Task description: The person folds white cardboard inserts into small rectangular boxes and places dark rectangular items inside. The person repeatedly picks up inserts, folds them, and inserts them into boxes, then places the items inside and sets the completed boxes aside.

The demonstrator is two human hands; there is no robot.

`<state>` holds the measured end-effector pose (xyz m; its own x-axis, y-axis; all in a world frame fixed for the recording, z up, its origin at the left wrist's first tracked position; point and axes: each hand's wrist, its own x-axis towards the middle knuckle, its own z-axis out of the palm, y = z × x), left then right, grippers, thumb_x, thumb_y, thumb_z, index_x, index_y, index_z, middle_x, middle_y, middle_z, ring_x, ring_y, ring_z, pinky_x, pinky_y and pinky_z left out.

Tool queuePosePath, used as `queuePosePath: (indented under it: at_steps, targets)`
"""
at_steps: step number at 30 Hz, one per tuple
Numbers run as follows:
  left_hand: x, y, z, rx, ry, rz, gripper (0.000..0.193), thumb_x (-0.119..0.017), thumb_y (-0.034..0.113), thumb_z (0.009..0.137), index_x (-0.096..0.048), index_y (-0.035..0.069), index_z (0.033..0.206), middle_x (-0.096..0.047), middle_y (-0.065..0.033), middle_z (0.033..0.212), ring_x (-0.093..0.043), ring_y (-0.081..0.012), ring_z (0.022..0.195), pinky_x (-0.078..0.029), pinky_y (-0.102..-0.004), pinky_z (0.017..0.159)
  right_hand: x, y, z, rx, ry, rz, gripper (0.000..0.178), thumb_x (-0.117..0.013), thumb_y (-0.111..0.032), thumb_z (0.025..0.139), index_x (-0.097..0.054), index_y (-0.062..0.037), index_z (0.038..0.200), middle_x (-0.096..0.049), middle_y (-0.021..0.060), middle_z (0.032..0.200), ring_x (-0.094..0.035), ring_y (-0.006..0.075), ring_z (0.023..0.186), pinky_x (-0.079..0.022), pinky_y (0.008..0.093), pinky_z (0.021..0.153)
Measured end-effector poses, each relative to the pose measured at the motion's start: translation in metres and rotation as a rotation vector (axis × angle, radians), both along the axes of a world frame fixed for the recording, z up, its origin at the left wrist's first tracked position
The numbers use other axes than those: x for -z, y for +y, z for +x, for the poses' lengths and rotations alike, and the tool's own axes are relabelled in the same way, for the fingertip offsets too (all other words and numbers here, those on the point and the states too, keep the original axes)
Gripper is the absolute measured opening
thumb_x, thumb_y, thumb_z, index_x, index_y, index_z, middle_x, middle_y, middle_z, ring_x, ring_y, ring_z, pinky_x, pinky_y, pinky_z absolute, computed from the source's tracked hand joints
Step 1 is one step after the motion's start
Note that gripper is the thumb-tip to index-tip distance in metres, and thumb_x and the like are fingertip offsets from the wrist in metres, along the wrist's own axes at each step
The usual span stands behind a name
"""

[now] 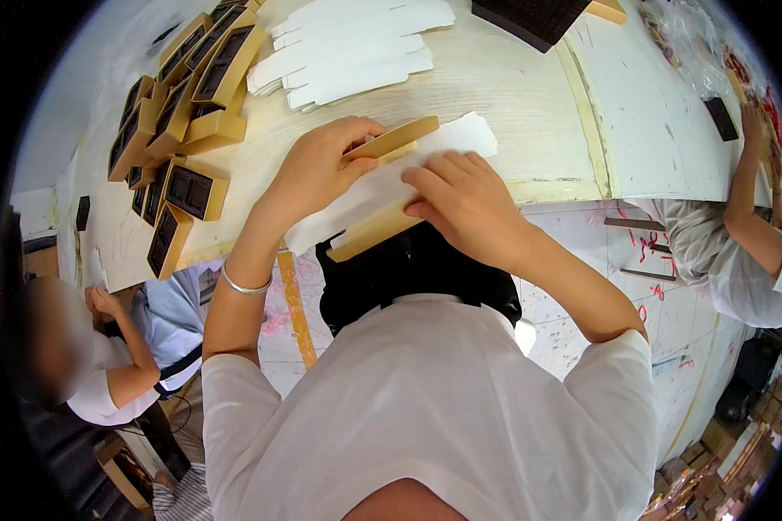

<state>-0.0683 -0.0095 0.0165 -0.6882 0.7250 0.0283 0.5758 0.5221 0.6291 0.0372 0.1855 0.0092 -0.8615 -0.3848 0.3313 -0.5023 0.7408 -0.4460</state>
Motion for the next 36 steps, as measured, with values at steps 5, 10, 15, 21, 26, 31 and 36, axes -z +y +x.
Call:
queuePosePath:
  at_steps: [5,10,15,21,26,31,36]
  targets:
    - [-0.001,-0.001,0.000,-0.027,-0.093,0.024,0.030,-0.066,0.009,0.080,-0.060,0.002,0.108,-0.064,-0.0143,0.097,-0.062,-0.0282,0.085,-0.049,-0.0348,0.077,0.007,-0.008,0.006,-0.201,0.351,0.217,0.025,-0.067,-0.014,0.073,-0.059,-0.0014,0.093,-0.053,0.0112,0.101,-0.053,0.0237,0.097,-0.044,0.0344,0.081]
    - [0.000,-0.001,-0.001,-0.017,-0.099,0.031,0.031,-0.067,0.009,0.079,-0.060,0.002,0.108,-0.064,-0.0142,0.097,-0.062,-0.0282,0.086,-0.049,-0.0345,0.077,0.011,-0.014,0.004,-0.253,0.139,0.144,0.015,-0.062,-0.007,0.075,-0.059,0.0000,0.088,-0.057,0.0102,0.096,-0.056,0.0236,0.094,-0.045,0.0352,0.077]
    - [0.000,0.000,-0.001,0.005,-0.080,0.024,0.033,-0.065,0.005,0.075,-0.060,0.005,0.108,-0.064,-0.0130,0.097,-0.062,-0.0293,0.088,-0.049,-0.0338,0.077,-0.006,-0.017,-0.044,-0.275,-0.348,0.101,0.014,-0.060,0.002,0.073,-0.064,-0.0055,0.084,-0.064,0.0080,0.090,-0.057,0.0225,0.098,-0.045,0.0356,0.073]
    - [-0.013,-0.010,0.007,0.070,0.045,-0.199,0.039,-0.059,0.002,0.075,-0.060,0.008,0.113,-0.061,-0.0099,0.099,-0.060,-0.0312,0.084,-0.049,-0.0363,0.072,-0.018,-0.027,-0.038,-0.322,0.097,0.332,0.007,-0.060,-0.010,0.075,-0.062,-0.0063,0.081,-0.063,0.0053,0.087,-0.058,0.0240,0.092,-0.045,0.0343,0.074]
    - [-0.001,0.003,0.027,0.074,0.003,-0.014,0.056,-0.053,-0.001,0.074,-0.050,0.011,0.129,-0.050,-0.0096,0.121,-0.059,-0.0319,0.081,-0.048,-0.0389,0.071,-0.016,-0.033,0.022,-0.130,-0.171,0.253,0.021,-0.066,-0.014,0.072,-0.056,-0.0037,0.087,-0.056,0.0110,0.090,-0.057,0.0247,0.071,-0.046,0.0358,0.065]
    - [-0.003,0.034,0.044,0.119,0.015,0.058,0.065,-0.051,-0.004,0.073,-0.041,0.010,0.135,-0.032,-0.0161,0.141,-0.059,-0.0322,0.079,-0.049,-0.0380,0.067,0.013,-0.003,0.041,-0.047,0.020,-0.211,0.028,-0.076,-0.017,0.069,-0.056,-0.0025,0.082,-0.051,0.0130,0.090,-0.054,0.0285,0.074,-0.044,0.0372,0.063]
    - [-0.012,0.037,0.058,0.248,-0.095,0.169,0.048,-0.079,0.019,0.068,-0.061,0.006,0.110,-0.028,-0.0131,0.146,-0.057,-0.0250,0.084,-0.049,-0.0346,0.071,0.015,0.047,0.050,0.045,-0.203,-0.478,0.025,-0.075,-0.003,0.072,-0.050,0.0004,0.069,-0.052,0.0127,0.085,-0.051,0.0266,0.071,-0.042,0.0328,0.060]
